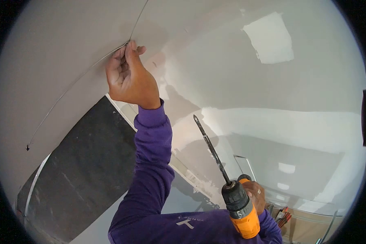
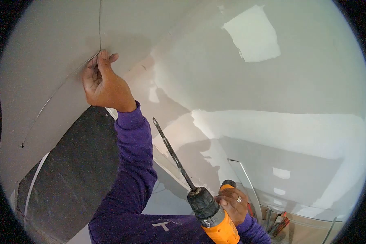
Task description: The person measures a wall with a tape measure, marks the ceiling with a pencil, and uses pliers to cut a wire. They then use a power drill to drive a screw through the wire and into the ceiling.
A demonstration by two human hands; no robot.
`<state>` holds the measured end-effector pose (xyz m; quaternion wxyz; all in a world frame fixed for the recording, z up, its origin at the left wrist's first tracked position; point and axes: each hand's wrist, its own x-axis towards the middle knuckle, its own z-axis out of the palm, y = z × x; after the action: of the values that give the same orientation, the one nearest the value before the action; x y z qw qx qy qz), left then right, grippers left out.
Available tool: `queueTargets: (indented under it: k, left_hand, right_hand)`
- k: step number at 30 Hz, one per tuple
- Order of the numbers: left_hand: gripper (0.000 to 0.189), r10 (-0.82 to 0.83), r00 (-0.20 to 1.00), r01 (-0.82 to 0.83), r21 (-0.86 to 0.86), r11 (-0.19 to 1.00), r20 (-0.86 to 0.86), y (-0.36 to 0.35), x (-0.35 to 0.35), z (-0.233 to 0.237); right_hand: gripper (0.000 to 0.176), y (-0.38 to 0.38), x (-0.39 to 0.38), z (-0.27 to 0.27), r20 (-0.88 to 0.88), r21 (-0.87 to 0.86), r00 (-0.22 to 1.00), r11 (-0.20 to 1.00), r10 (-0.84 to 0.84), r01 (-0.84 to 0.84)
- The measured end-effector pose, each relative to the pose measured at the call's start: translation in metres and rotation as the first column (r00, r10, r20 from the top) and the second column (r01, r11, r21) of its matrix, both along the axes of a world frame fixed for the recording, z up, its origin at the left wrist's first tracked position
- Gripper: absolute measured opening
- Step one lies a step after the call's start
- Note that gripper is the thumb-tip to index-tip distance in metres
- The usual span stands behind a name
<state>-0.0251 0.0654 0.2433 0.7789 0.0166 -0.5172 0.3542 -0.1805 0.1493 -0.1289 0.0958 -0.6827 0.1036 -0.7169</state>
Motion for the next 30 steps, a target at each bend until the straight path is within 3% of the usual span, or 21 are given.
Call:
queueTargets:
  k: [3,8,22,26,30]
  left_hand:
    - [0.01,0.018,0.999,-0.017,0.023,1.0,-0.035,0.001,0.003,0.001]
    - [0.013,0.018,1.0,-0.019,-0.031,0.999,-0.024,0.004,0.011,-0.002]
    - [0.013,0.065,0.998,-0.064,-0.062,0.996,0.018,0.003,0.017,0.004]
    - [0.013,0.082,0.996,-0.08,-0.057,0.995,0.02,0.005,0.018,0.005]
    - [0.013,0.051,0.998,-0.048,-0.093,0.994,0.023,0.003,0.018,0.007]
  right_hand:
    - [0.043,0.001,-0.002,0.003,-0.036,-0.004,0.996,0.996,-0.084,0.084]
    - [0.049,0.007,0.001,-0.014,0.01,0.101,1.0,0.994,0.028,-0.028]
    - [0.053,0.006,-0.003,-0.005,0.001,-0.02,0.994,0.994,-0.106,0.106]
    - [0.054,0.01,-0.005,-0.004,-0.032,0.052,0.995,0.994,-0.095,0.096]
    - [0.053,0.008,-0.005,-0.002,-0.021,0.004,0.992,0.993,-0.121,0.121]
